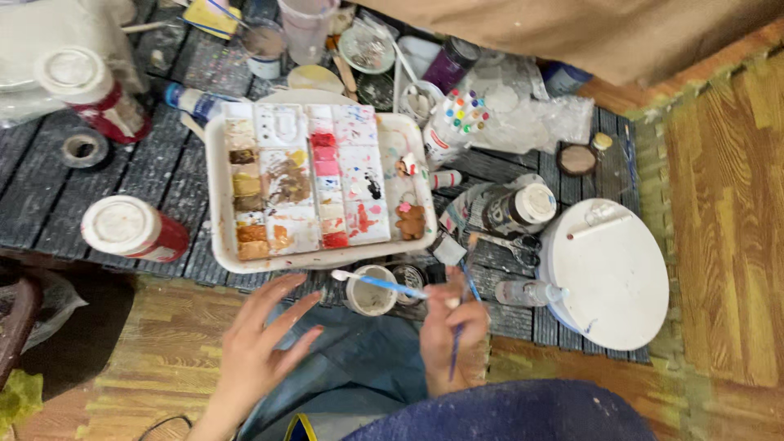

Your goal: The person mixes paint colors on a palette using a brush and a cotton swab. They then paint a small figurine, applying paint to its details with the brush.

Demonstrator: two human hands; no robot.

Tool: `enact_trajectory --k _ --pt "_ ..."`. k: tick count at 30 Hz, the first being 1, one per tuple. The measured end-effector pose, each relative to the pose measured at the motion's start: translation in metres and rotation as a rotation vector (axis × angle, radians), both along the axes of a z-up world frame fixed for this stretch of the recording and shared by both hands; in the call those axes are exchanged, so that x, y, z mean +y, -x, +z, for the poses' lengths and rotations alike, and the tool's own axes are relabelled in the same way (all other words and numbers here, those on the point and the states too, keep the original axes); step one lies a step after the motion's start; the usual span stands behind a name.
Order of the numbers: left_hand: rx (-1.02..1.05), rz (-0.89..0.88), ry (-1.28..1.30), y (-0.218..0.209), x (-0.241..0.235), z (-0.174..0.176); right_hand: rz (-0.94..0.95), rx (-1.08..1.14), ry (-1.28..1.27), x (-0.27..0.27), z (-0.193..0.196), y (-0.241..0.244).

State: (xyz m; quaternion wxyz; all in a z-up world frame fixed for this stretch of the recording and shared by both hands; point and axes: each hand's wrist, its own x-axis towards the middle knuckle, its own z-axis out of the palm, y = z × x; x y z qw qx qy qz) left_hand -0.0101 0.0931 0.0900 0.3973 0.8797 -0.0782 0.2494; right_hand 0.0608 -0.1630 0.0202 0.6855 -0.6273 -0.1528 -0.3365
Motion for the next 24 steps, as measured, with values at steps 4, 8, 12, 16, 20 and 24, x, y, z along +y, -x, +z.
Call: enact_trajectory --k 4,8,12,16,20,24 --pt "-0.078 0.032 -0.045 0.0 0.022 0.029 0.175 -0.225 0.331 0.05 0.034 0.001" --pt "-0.051 -0.05 -0.059 -0.017 0.046 0.038 0.289 -0.303 0.496 0.101 0.061 0.0" --pt "0.004 -0.09 -0.071 -0.031 0.067 0.035 0.263 -0.307 0.509 0.143 0.073 -0.001" --pt "0.03 -0.092 0.111 -0.04 0.077 0.016 0.331 -0.198 0.477 0.148 0.07 -0.008" --pt "-0.04 0.038 0.248 -0.046 0.084 -0.003 0.388 0.054 0.209 0.133 0.057 -0.012" --pt "0.015 0.286 0.409 -0.042 0.087 -0.021 0.465 0.27 0.073 0.113 0.033 -0.004"
